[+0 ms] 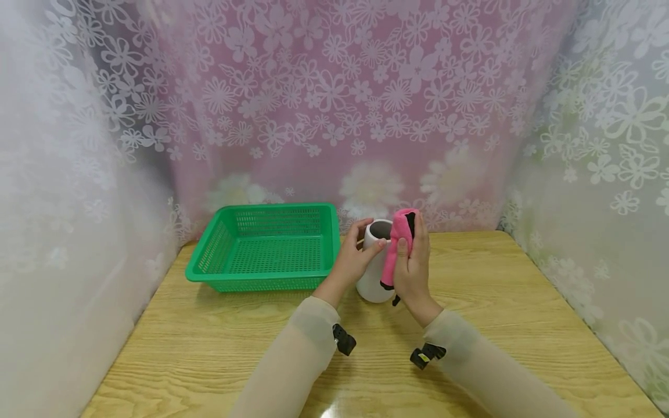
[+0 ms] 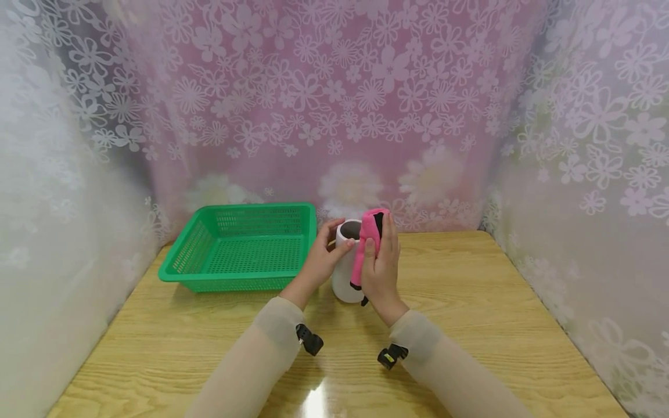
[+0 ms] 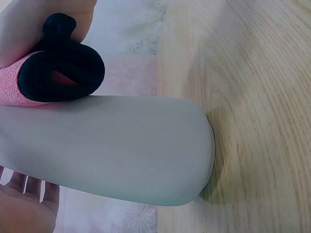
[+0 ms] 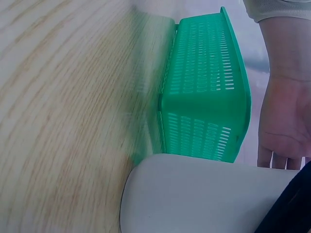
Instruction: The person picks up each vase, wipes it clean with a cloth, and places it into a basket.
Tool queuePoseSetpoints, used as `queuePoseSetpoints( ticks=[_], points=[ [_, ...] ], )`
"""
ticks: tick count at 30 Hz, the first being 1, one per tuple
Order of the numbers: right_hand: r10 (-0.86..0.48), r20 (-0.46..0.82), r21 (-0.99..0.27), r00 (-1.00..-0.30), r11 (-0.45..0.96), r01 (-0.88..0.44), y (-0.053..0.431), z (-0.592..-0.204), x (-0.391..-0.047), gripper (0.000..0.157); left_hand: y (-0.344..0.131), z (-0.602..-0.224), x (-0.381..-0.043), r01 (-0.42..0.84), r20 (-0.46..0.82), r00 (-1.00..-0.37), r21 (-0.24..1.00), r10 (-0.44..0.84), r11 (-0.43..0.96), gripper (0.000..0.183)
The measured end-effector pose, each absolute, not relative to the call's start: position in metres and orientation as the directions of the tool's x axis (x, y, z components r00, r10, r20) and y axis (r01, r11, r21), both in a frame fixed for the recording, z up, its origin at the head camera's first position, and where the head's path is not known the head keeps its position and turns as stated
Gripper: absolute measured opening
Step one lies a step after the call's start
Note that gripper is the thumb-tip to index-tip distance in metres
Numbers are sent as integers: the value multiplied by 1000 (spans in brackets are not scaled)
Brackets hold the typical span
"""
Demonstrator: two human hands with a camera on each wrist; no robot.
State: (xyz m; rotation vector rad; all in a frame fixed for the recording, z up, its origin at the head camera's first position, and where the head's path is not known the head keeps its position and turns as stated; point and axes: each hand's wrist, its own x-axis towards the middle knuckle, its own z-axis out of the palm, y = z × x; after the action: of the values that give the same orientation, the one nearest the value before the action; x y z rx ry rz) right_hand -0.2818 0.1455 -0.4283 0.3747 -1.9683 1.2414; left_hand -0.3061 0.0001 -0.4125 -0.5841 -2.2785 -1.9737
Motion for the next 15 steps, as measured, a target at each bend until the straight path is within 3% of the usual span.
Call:
queuePoseSetpoints(
  ticks=[15],
  points=[
    [198,691,-706,-695,388,-592,145,-431,-282,59,0,-409,-302,317,285,-929,942,236,108,61]
  ],
)
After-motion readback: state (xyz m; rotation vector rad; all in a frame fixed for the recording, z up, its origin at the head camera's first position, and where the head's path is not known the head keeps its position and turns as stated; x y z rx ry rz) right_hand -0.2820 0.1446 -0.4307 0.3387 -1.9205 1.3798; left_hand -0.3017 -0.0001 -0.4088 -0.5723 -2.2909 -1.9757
